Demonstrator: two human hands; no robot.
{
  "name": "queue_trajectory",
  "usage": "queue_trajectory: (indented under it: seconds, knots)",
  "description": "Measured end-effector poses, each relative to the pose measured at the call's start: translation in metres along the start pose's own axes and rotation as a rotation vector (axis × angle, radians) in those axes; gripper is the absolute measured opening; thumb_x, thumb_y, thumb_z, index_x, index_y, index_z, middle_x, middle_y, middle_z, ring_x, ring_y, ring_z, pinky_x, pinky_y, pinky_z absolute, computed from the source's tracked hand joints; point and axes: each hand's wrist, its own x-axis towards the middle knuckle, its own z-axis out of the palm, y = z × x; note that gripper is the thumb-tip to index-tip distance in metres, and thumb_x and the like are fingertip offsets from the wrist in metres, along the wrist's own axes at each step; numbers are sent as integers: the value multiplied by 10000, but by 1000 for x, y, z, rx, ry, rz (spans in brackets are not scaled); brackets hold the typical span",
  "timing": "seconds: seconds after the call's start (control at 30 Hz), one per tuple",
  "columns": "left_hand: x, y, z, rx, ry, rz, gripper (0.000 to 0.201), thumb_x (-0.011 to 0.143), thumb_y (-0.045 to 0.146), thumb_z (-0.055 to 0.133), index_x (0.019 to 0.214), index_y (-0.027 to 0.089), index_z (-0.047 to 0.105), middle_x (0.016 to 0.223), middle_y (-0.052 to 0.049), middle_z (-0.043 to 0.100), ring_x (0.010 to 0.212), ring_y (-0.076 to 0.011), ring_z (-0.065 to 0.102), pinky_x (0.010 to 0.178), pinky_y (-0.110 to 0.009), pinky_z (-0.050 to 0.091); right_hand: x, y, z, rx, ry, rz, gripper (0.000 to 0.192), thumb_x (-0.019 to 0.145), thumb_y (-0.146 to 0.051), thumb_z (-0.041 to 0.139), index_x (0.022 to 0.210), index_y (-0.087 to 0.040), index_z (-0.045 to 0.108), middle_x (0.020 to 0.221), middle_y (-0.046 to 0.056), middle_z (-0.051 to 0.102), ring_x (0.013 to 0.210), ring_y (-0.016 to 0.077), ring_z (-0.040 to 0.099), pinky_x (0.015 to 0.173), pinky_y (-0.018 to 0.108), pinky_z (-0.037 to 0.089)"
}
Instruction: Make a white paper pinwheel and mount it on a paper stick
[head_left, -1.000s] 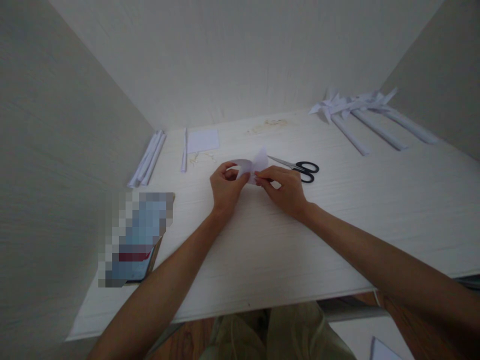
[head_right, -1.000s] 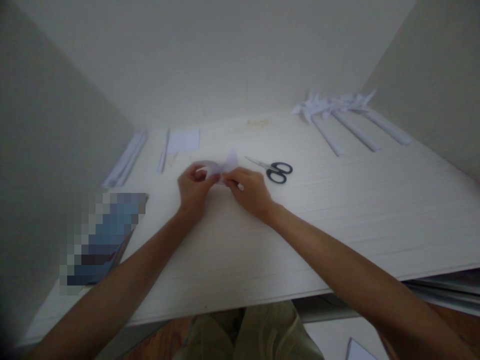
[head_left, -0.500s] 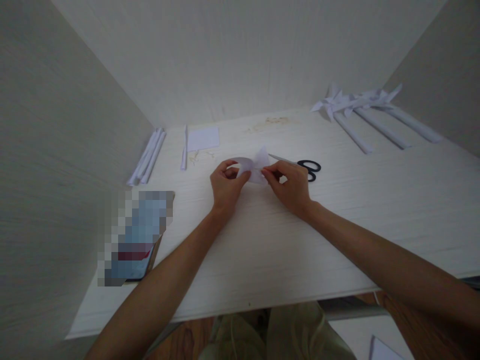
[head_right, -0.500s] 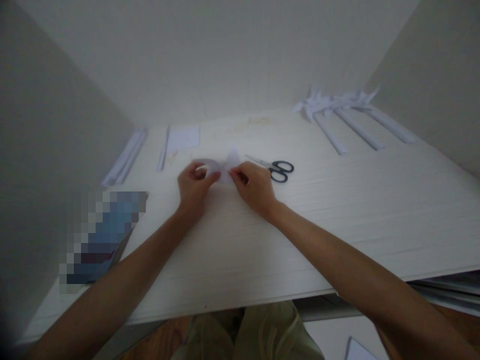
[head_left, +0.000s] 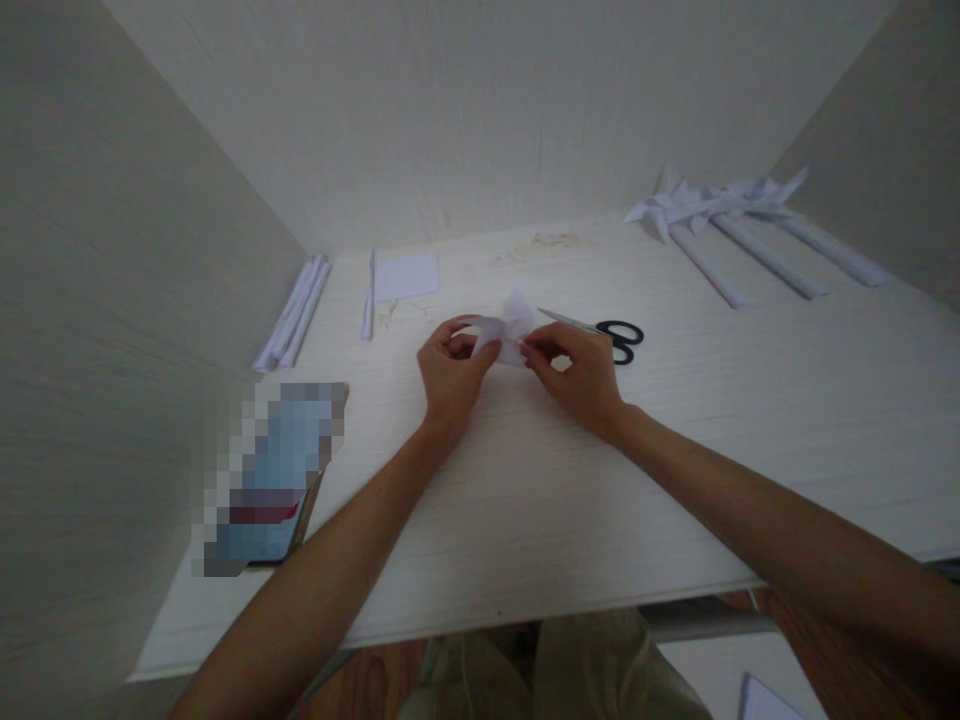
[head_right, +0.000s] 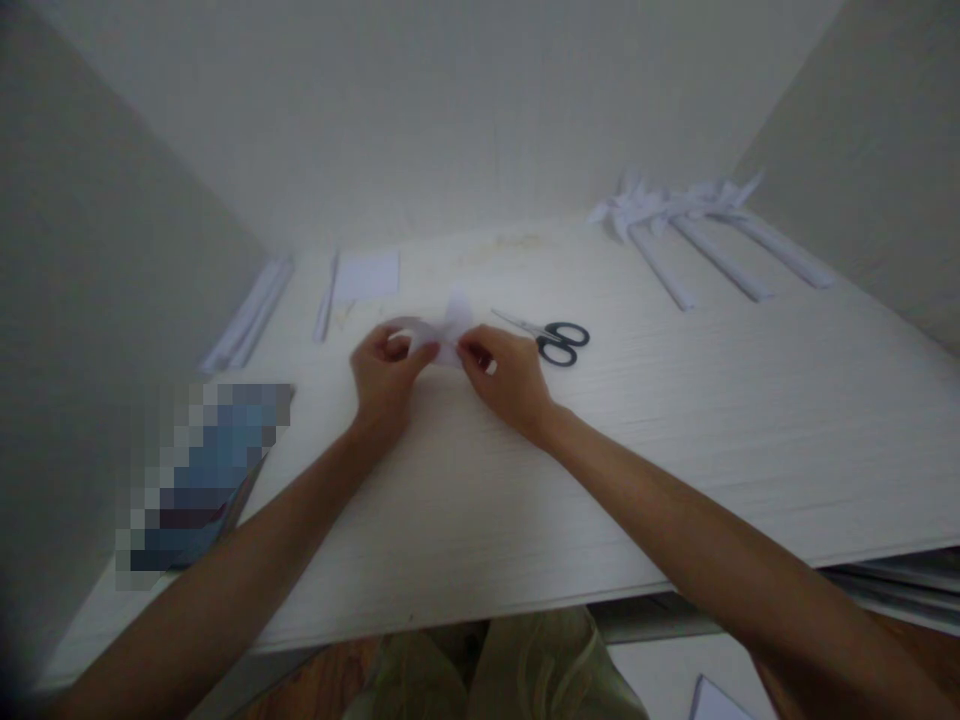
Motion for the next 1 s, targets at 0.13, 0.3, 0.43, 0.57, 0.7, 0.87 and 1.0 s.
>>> queue_trajectory:
  seconds: [0.13, 0.3, 0.43, 0.57, 0.7, 0.87, 1.0]
  knots:
    - [0, -1, 0, 3, 9, 10, 276, 520, 120, 675, 782, 150, 594, 611, 13, 661, 545, -110, 614, 517, -196, 475, 1, 0, 0, -45, 5, -31, 74, 736, -153, 533, 677, -166, 574, 571, -20, 580, 492, 83, 512, 499, 204, 413]
    - [0, -2, -1, 22, -5, 23, 307, 527, 131, 671, 824, 152, 592, 599, 20, 651, 539, -108, 607, 514, -199, 470, 1, -1, 0, -61, -23, -53, 101, 727, -147, 515, 638, -167, 559, 547, -24, 549, 483, 81, 482, 499, 203, 389]
    - [-1, 1, 0, 49, -11, 43, 304, 532, 120, 664, 825, 148, 589, 583, 29, 639, 513, -92, 588, 495, -182, 454, 0, -1, 0, -69, -49, -43, 122, 715, -149, 509, 597, -165, 536, 515, -33, 515, 463, 74, 457, 479, 194, 364]
    - [-3, 5, 1, 109, 1, 58, 290, 534, 106, 657, 813, 144, 585, 550, 41, 616, 491, -81, 571, 474, -166, 435, 0, -2, 1, -95, -63, -47, 141, 695, -139, 512, 555, -158, 510, 481, -36, 484, 437, 67, 424, 458, 192, 334]
    - [-5, 7, 2, 157, -12, 98, 277, 546, 113, 649, 813, 146, 582, 537, 46, 602, 481, -79, 563, 467, -163, 427, -2, -4, 3, -115, -57, -43, 188, 675, -132, 523, 499, -157, 461, 452, -42, 457, 419, 60, 405, 448, 191, 318]
    - [-5, 7, 2, 177, -22, 120, 292, 545, 104, 642, 825, 150, 574, 540, 48, 603, 481, -78, 561, 464, -162, 424, -1, -5, 3, -58, -47, 45, 183, 666, -149, 538, 496, -159, 472, 446, -49, 465, 408, 56, 404, 439, 188, 318]
    - [-3, 7, 1, 153, -35, 88, 332, 550, 84, 626, 868, 154, 559, 550, 50, 615, 473, -74, 559, 459, -159, 422, 2, -4, 3, 47, -20, 177, 107, 670, -157, 546, 563, -153, 545, 485, -30, 533, 428, 71, 456, 439, 190, 347]
